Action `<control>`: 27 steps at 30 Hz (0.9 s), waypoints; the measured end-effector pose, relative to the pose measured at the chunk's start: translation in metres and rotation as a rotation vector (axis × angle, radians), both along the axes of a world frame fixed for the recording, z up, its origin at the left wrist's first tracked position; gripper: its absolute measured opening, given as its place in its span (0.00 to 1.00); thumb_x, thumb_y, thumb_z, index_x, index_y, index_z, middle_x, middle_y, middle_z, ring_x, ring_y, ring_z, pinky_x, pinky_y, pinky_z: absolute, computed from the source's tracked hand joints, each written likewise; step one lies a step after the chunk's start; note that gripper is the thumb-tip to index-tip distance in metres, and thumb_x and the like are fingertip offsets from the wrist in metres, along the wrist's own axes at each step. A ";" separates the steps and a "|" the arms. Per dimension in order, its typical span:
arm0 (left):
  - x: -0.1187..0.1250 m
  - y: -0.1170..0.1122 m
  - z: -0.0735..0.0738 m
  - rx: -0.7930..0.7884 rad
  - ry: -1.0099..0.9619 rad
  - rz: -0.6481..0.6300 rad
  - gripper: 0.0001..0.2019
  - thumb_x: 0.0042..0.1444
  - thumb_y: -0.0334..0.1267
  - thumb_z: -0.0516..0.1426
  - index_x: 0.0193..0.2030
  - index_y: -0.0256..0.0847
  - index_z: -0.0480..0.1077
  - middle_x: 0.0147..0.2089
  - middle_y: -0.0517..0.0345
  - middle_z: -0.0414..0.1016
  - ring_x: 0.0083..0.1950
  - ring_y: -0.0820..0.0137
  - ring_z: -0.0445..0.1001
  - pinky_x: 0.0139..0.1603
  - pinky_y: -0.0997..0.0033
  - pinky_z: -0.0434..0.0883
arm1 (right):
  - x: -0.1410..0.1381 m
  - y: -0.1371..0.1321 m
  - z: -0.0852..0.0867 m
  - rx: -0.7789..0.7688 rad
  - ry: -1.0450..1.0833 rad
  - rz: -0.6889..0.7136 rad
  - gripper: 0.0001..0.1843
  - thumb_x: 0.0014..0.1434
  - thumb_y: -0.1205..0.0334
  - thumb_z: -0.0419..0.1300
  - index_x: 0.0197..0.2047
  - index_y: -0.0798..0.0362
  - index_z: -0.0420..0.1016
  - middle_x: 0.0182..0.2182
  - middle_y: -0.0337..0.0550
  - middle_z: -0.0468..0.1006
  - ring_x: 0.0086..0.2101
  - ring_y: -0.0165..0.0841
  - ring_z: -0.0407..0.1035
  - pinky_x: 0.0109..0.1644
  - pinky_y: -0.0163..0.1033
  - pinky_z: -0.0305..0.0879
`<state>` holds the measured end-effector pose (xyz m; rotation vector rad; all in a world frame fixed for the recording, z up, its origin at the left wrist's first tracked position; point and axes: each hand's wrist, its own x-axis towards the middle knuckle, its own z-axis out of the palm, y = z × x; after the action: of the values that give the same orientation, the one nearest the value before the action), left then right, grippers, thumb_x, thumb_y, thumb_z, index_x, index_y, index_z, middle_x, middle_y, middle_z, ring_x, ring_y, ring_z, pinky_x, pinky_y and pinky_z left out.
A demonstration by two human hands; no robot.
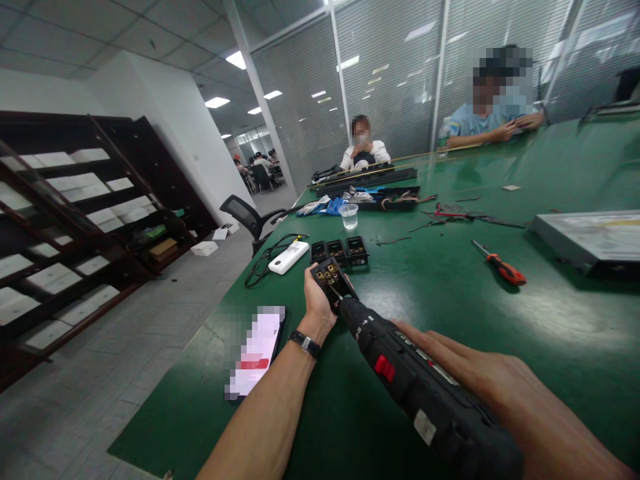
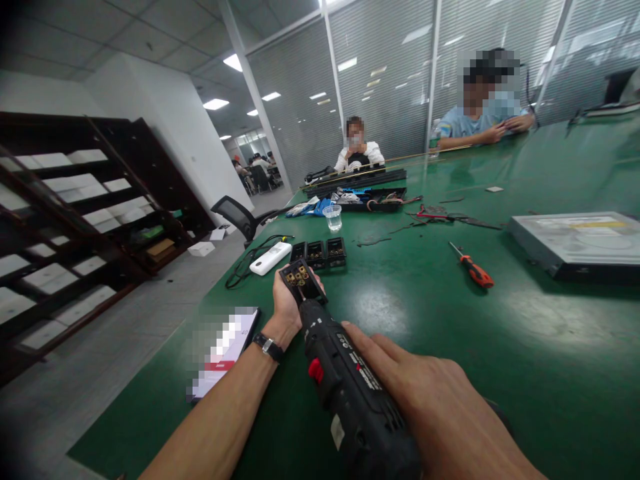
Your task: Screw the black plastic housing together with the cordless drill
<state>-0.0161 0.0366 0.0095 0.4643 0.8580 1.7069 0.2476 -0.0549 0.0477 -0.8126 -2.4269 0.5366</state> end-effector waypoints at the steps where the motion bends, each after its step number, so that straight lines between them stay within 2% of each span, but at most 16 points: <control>1: 0.001 -0.001 0.000 -0.005 0.000 -0.011 0.26 0.61 0.58 0.51 0.31 0.36 0.74 0.25 0.51 0.74 0.27 0.63 0.76 0.33 0.64 0.76 | 0.000 0.000 0.000 -0.021 -0.007 0.007 0.55 0.51 0.65 0.66 0.78 0.33 0.50 0.57 0.44 0.81 0.46 0.48 0.82 0.43 0.44 0.84; 4: 0.004 -0.002 0.001 -0.013 0.006 -0.021 0.25 0.61 0.58 0.52 0.31 0.36 0.74 0.25 0.51 0.74 0.26 0.64 0.75 0.31 0.65 0.74 | 0.001 0.001 0.001 -0.090 -0.034 0.036 0.57 0.52 0.65 0.66 0.79 0.32 0.46 0.60 0.44 0.79 0.51 0.48 0.80 0.48 0.46 0.83; 10: 0.004 -0.004 0.002 -0.015 0.038 -0.047 0.24 0.60 0.58 0.51 0.32 0.37 0.73 0.25 0.51 0.74 0.24 0.64 0.73 0.25 0.67 0.70 | 0.001 0.003 -0.001 -0.144 -0.055 0.048 0.58 0.50 0.67 0.66 0.78 0.32 0.46 0.63 0.44 0.76 0.51 0.45 0.80 0.50 0.44 0.81; 13: 0.004 -0.004 0.003 -0.033 0.016 -0.048 0.23 0.61 0.57 0.51 0.33 0.37 0.73 0.25 0.52 0.75 0.24 0.65 0.74 0.27 0.68 0.72 | 0.001 0.003 -0.002 -0.161 -0.041 0.058 0.56 0.52 0.67 0.65 0.78 0.34 0.46 0.64 0.44 0.74 0.55 0.45 0.78 0.55 0.46 0.79; 17: 0.005 -0.004 0.004 -0.033 0.002 -0.035 0.23 0.62 0.55 0.50 0.32 0.36 0.73 0.25 0.53 0.74 0.24 0.68 0.73 0.31 0.68 0.74 | 0.001 0.001 -0.002 -0.187 -0.056 0.060 0.55 0.53 0.64 0.65 0.78 0.32 0.46 0.63 0.42 0.76 0.53 0.44 0.79 0.57 0.50 0.78; 23: 0.005 -0.003 0.002 -0.045 0.023 -0.037 0.22 0.61 0.56 0.52 0.33 0.36 0.73 0.25 0.53 0.75 0.24 0.67 0.74 0.32 0.67 0.74 | 0.001 0.001 0.002 -0.215 -0.054 0.040 0.54 0.53 0.65 0.66 0.78 0.32 0.48 0.68 0.41 0.71 0.60 0.44 0.73 0.60 0.45 0.75; 27: 0.005 -0.001 -0.001 -0.025 0.025 0.012 0.19 0.59 0.54 0.56 0.35 0.37 0.72 0.27 0.55 0.76 0.26 0.68 0.75 0.32 0.69 0.74 | 0.003 0.000 0.005 -0.234 -0.034 0.040 0.50 0.55 0.65 0.65 0.76 0.31 0.51 0.67 0.38 0.72 0.61 0.42 0.73 0.60 0.43 0.75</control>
<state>-0.0110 0.0354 0.0090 0.4655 0.9012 1.7029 0.2504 -0.0545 0.0528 -0.8746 -2.4461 0.8408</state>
